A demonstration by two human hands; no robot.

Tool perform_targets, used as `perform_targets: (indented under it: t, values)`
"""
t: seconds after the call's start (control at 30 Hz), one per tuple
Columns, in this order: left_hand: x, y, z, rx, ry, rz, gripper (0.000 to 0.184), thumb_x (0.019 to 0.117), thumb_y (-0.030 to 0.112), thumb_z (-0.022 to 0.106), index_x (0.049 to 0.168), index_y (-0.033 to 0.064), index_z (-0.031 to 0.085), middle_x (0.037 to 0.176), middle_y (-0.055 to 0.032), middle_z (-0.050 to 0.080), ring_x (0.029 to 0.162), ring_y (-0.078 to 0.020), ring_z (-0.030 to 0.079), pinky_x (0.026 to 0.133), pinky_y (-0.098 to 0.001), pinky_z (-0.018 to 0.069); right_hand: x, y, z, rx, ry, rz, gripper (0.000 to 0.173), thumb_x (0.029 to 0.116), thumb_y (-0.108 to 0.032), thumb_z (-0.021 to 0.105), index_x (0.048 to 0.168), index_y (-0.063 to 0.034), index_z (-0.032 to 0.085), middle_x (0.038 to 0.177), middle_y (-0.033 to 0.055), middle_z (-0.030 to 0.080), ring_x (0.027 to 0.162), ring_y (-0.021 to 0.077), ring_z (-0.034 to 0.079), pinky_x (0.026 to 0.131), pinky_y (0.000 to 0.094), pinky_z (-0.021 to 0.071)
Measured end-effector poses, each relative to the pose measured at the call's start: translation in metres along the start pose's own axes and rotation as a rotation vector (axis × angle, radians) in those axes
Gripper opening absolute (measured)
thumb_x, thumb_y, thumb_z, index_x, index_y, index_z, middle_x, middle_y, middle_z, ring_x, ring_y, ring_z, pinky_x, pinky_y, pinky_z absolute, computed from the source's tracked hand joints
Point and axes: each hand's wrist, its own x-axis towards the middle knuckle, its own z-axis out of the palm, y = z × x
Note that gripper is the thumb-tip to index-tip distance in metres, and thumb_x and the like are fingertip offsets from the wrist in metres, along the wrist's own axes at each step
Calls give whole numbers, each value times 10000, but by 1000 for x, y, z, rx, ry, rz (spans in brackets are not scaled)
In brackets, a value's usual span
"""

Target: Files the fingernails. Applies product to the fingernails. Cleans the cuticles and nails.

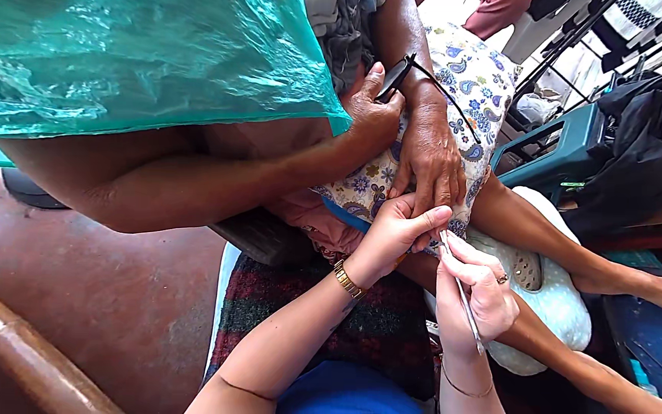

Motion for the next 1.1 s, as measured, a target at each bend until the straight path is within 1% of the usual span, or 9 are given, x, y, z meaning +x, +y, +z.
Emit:
perform_targets:
  t: [0.07, 0.17, 0.3, 0.4, 0.53, 0.63, 0.83, 0.97, 1.1]
  values:
    - [0, -1, 0, 9, 2, 1, 76, 990, 30, 611, 940, -5, 656, 622, -32, 597, 484, -25, 501, 477, -146, 432, 0, 1, 1, -24, 7, -16, 106, 896, 31, 640, 802, -16, 626, 920, 118, 744, 1013, 155, 741, 919, 258, 602]
    - [0, -1, 0, 5, -10, 10, 78, 990, 28, 608, 942, -12, 655, 626, -37, 603, 485, -29, 507, 479, -149, 437, 1, -1, -2, 1, -10, 15, 112, 891, 41, 634, 796, -17, 628, 929, 121, 750, 1023, 167, 744, 918, 269, 609]
    - [0, -2, 0, 4, -5, 7, 76, 991, 27, 612, 939, -13, 651, 627, -43, 610, 483, -25, 508, 476, -145, 435, 2, -1, -1, -7, 1, 31, 118, 883, 41, 646, 781, -18, 633, 911, 114, 749, 995, 150, 744, 904, 252, 605]
    - [0, -1, 0, -1, -7, 4, 77, 987, 24, 615, 935, -16, 654, 627, -49, 613, 480, -29, 506, 475, -147, 433, 2, -2, -3, 2, -10, 36, 103, 885, 40, 647, 800, -16, 634, 928, 120, 757, 1004, 163, 750, 907, 263, 612]
    - [0, -1, 0, 7, 4, -5, 73, 986, 21, 618, 928, -9, 650, 625, -44, 613, 479, -28, 503, 474, -144, 429, 3, 0, -2, -2, 5, 47, 106, 869, 41, 658, 784, -17, 632, 895, 103, 749, 985, 143, 746, 893, 241, 606]
    - [0, 0, 1, 6, 12, -9, 72, 984, 16, 618, 938, -22, 658, 624, -50, 616, 479, -28, 507, 476, -145, 431, 2, -1, -4, 16, -7, 53, 110, 885, 38, 646, 795, -22, 624, 910, 109, 754, 1002, 161, 751, 899, 262, 614]
    - [-1, 0, 1, 13, 14, -12, 77, 986, 14, 618, 934, -25, 660, 634, -56, 624, 483, -29, 511, 472, -144, 430, 2, 1, -3, 45, 9, 80, 103, 880, 32, 649, 805, -34, 624, 901, 74, 744, 988, 139, 747, 886, 256, 618]
    - [0, 1, 1, 14, 7, -6, 86, 990, 16, 612, 931, -29, 657, 636, -53, 621, 485, -26, 507, 472, -142, 422, 2, 0, -1, 33, 15, 74, 104, 874, 33, 645, 796, -31, 620, 885, 76, 743, 978, 140, 750, 884, 255, 618]
    - [0, 1, 0, 22, 4, -5, 100, 996, 27, 609, 918, -21, 651, 631, -46, 617, 485, -24, 501, 473, -143, 417, 2, 0, -3, 68, 4, 92, 96, 896, 16, 653, 834, -53, 629, 925, 62, 750, 970, 134, 752, 847, 253, 631]
